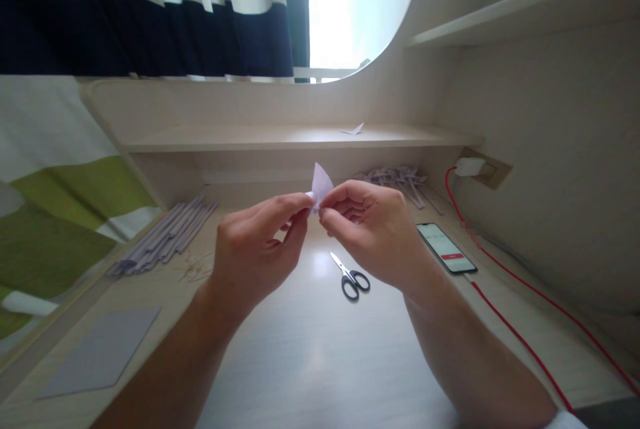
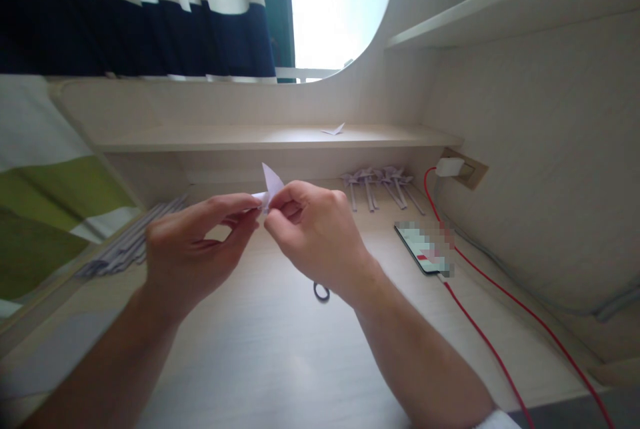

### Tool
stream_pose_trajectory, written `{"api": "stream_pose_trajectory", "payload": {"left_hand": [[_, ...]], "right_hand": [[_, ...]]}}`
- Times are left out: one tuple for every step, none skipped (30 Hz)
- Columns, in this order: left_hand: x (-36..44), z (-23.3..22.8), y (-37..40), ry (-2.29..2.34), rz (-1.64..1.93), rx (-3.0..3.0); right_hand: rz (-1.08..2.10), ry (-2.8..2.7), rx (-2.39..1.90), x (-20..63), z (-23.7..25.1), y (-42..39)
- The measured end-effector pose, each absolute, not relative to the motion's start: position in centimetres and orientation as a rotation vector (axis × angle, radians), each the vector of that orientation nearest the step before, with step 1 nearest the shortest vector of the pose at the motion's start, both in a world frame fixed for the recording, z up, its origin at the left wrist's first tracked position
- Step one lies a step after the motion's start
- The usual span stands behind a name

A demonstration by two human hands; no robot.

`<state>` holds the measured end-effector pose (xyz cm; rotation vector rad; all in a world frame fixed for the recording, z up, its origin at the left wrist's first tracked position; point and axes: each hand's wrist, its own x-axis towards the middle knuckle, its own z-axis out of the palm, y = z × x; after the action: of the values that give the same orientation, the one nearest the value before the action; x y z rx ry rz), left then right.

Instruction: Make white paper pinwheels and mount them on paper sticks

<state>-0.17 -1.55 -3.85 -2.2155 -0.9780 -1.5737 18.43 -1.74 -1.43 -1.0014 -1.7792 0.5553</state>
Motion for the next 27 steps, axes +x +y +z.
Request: {"api": "stream_pose_trajectory", "payload": {"left_hand": [[-0.17, -3.85, -1.56, -0.972, -1.576, -2.211], [-0.17, -3.83, -1.57, -0.966, -1.573, -2.207], [-0.17, -3.82, -1.57, -0.96, -1.569, -2.203], [-0.17, -3.81, -1.56, -0.955, -1.563, -2.203], [-0.18, -3.8, -1.52, -0.947, -1.56, -2.204], [-0.18, -3.79, -1.47, -0.937, -1.56, -2.209], [-0.18, -3.8, -1.41, -0.925, -1.562, -2.217], [-0.18, -3.81, -1.34, -0.917, -1.567, -2.226], [-0.18, -3.83, -1.27, -0.912, -1.574, -2.235], [-0.19, -3.86, -1.22, -0.91, -1.579, -2.245], [-0.2, -3.89, -1.18, -0.906, -1.586, -2.248], [-0.21, -3.91, -1.18, -0.904, -1.595, -2.245], [-0.23, -3.93, -1.21, -0.907, -1.603, -2.232], [-0.26, -3.92, -1.27, -0.914, -1.607, -2.214], [-0.29, -3.89, -1.35, -0.927, -1.599, -2.196], [-0.33, -3.85, -1.44, -0.948, -1.583, -2.18], [-0.36, -3.79, -1.53, -0.971, -1.56, -2.165], [-0.39, -3.72, -1.6, -0.994, -1.528, -2.153], [-0.41, -3.65, -1.66, -1.013, -1.491, -2.143], [-0.42, -3.6, -1.69, -1.025, -1.454, -2.133], [-0.42, -3.56, -1.7, -1.033, -1.419, -2.12], [-0.42, -3.53, -1.69, -1.039, -1.387, -2.107], [-0.41, -3.53, -1.66, -1.044, -1.359, -2.094], [-0.4, -3.54, -1.63, -1.054, -1.336, -2.082], [-0.38, -3.55, -1.6, -1.064, -1.32, -2.069], [-0.37, -3.58, -1.57, -1.074, -1.31, -2.061], [-0.36, -3.6, -1.57, -1.081, -1.308, -2.061]], "right_hand": [[0.559, -1.779, -1.0, 18.43, -1.43, -1.73], [0.567, -1.778, -0.997, 18.42, -1.43, -1.72], [0.577, -1.779, -0.994, 18.41, -1.44, -1.69], [0.589, -1.78, -0.992, 18.42, -1.45, -1.66], [0.602, -1.78, -0.989, 18.43, -1.47, -1.62], [0.615, -1.78, -0.985, 18.46, -1.48, -1.57], [0.629, -1.782, -0.981, 18.5, -1.49, -1.52], [0.641, -1.783, -0.975, 18.55, -1.5, -1.48], [0.653, -1.785, -0.968, 18.62, -1.5, -1.44], [0.664, -1.787, -0.961, 18.69, -1.49, -1.41], [0.675, -1.789, -0.956, 18.76, -1.48, -1.39], [0.685, -1.79, -0.951, 18.82, -1.47, -1.38], [0.695, -1.79, -0.947, 18.87, -1.44, -1.37], [0.703, -1.787, -0.942, 18.91, -1.42, -1.37], [0.712, -1.784, -0.936, 18.93, -1.39, -1.38], [0.719, -1.78, -0.931, 18.94, -1.36, -1.38], [0.722, -1.777, -0.927, 18.94, -1.34, -1.37], [0.718, -1.774, -0.926, 18.93, -1.31, -1.36], [0.711, -1.773, -0.925, 18.91, -1.3, -1.35], [0.7, -1.773, -0.925, 18.9, -1.3, -1.33], [0.687, -1.773, -0.927, 18.88, -1.31, -1.31], [0.673, -1.77, -0.93, 18.87, -1.34, -1.29], [0.661, -1.768, -0.931, 18.87, -1.38, -1.28], [0.652, -1.765, -0.93, 18.86, -1.43, -1.26], [0.645, -1.761, -0.93, 18.86, -1.49, -1.26], [0.641, -1.756, -0.928, 18.86, -1.54, -1.26], [0.639, -1.753, -0.926, 18.85, -1.59, -1.28]]}}
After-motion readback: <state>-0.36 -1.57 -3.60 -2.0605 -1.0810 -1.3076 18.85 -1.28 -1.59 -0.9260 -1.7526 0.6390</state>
